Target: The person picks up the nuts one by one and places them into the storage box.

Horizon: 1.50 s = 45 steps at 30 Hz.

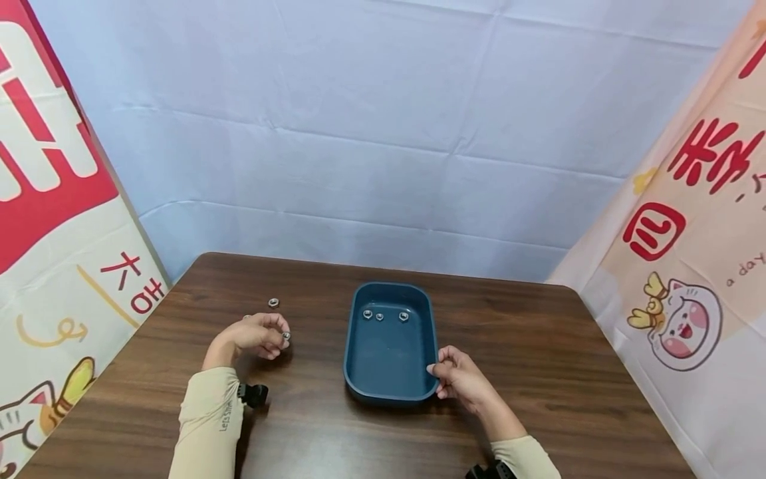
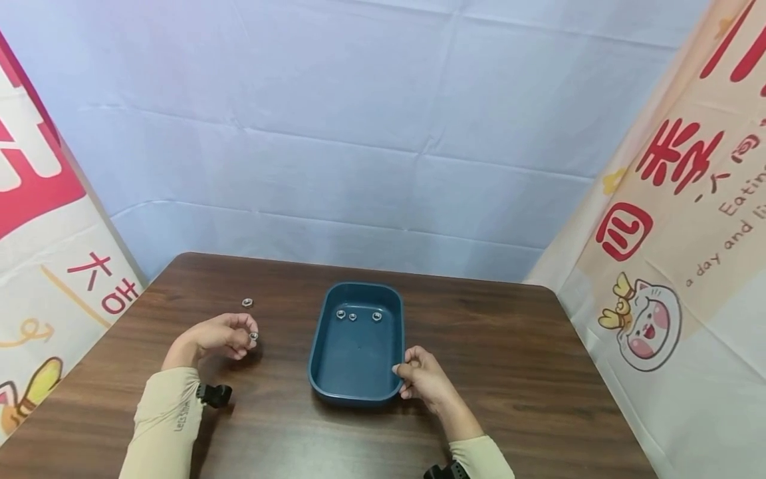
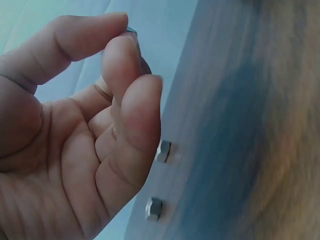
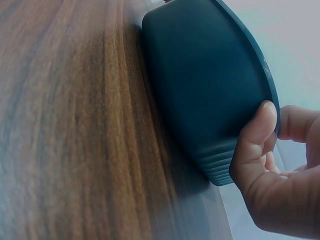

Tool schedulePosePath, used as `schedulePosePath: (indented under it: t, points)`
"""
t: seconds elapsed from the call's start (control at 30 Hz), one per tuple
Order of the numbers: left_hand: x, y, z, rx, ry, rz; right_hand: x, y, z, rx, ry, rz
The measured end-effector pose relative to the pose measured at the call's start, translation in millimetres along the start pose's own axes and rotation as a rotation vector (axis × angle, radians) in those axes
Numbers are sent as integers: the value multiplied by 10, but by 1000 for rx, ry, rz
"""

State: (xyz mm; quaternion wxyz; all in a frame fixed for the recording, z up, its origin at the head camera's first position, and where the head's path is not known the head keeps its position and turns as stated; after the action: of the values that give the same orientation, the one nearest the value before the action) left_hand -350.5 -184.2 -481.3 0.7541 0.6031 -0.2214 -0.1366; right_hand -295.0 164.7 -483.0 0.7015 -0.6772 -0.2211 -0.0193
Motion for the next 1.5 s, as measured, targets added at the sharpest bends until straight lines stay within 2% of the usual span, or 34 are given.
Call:
schedulePosePath:
  t: [0.33, 0.57, 0.8, 1.03, 1.3, 1.5]
  points:
    - [-95, 5, -164, 47, -4, 3, 26, 67, -20, -18, 3, -26]
    - [-177, 132, -180, 45, 30, -2, 6, 10, 0, -11, 0, -6]
    - [-237, 245, -234, 30, 2, -16, 15, -28, -36, 4, -34, 24]
    - [-280, 324, -266, 18, 4, -18, 6, -28, -22, 30, -8, 22]
    - [-373, 419, -399, 28, -45, -37, -10, -10, -11, 42, 1, 20]
    - [-456, 511, -459, 2, -36, -41, -16, -6, -17, 42, -3, 19]
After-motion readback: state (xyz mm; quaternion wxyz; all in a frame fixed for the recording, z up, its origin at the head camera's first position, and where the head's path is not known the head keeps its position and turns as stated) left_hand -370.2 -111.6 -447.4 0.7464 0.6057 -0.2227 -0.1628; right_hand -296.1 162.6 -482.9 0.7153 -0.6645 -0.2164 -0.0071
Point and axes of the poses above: each hand's wrist, its own x-axis away from the middle knuckle, its own z-axis out of the back of the hand, y = z × x, the point moved 10 cm from there along -x, towards the middle knuckle, and after that the axes turned 7 degrees about -z, right-handed, at the moved point
